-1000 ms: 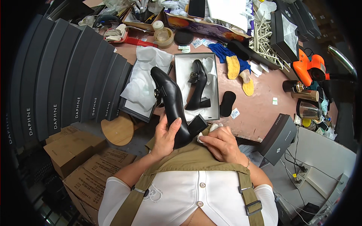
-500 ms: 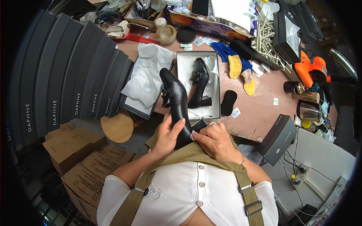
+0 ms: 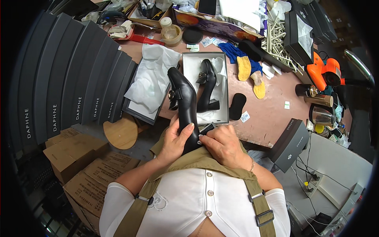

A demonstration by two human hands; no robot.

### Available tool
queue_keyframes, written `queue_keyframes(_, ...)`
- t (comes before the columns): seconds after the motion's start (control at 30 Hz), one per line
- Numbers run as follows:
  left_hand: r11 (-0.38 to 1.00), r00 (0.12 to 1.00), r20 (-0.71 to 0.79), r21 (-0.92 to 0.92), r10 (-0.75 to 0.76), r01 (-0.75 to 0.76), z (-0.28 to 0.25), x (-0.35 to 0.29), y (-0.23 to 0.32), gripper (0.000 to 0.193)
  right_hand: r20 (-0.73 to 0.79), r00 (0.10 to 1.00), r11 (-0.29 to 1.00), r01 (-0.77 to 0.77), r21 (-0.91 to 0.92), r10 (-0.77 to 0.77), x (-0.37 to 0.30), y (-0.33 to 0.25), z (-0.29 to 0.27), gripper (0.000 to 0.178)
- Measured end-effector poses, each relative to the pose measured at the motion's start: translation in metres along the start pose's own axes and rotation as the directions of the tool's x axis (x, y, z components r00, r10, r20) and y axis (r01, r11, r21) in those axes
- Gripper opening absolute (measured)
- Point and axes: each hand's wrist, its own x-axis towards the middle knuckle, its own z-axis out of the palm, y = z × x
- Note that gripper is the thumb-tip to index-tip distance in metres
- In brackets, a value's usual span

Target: Inspecting, cleaning, and marking black high-heeled shoes at a quality control station.

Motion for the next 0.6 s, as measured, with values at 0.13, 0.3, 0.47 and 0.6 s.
queue_keyframes(0.13,0.999,1.000,-0.016,0.052,0.014,-0.014,-0.001,0.001,0.000,0.035,0.076,0.997,0.999,0.033,-0.003,-0.033,-0.008,-0.004,-0.008,0.028)
queue_keyframes(0.3,0.995,0.999,0.011,0.089,0.046,-0.046,-0.002,0.002,0.000,0.037,0.064,0.998,1.000,0.022,0.005,-0.023,-0.007,-0.002,-0.004,0.027)
queue_keyframes(0.47,0.998,0.998,-0.046,-0.041,-0.050,0.048,0.000,0.000,0.001,0.038,0.027,1.000,0.996,-0.013,0.083,0.011,-0.016,-0.001,-0.007,0.025)
queue_keyframes(0.6,1.000,0.999,-0.045,0.024,-0.014,0.015,0.001,0.001,0.001,0.039,-0.016,0.993,0.982,-0.111,0.152,0.115,-0.020,0.001,-0.008,0.025)
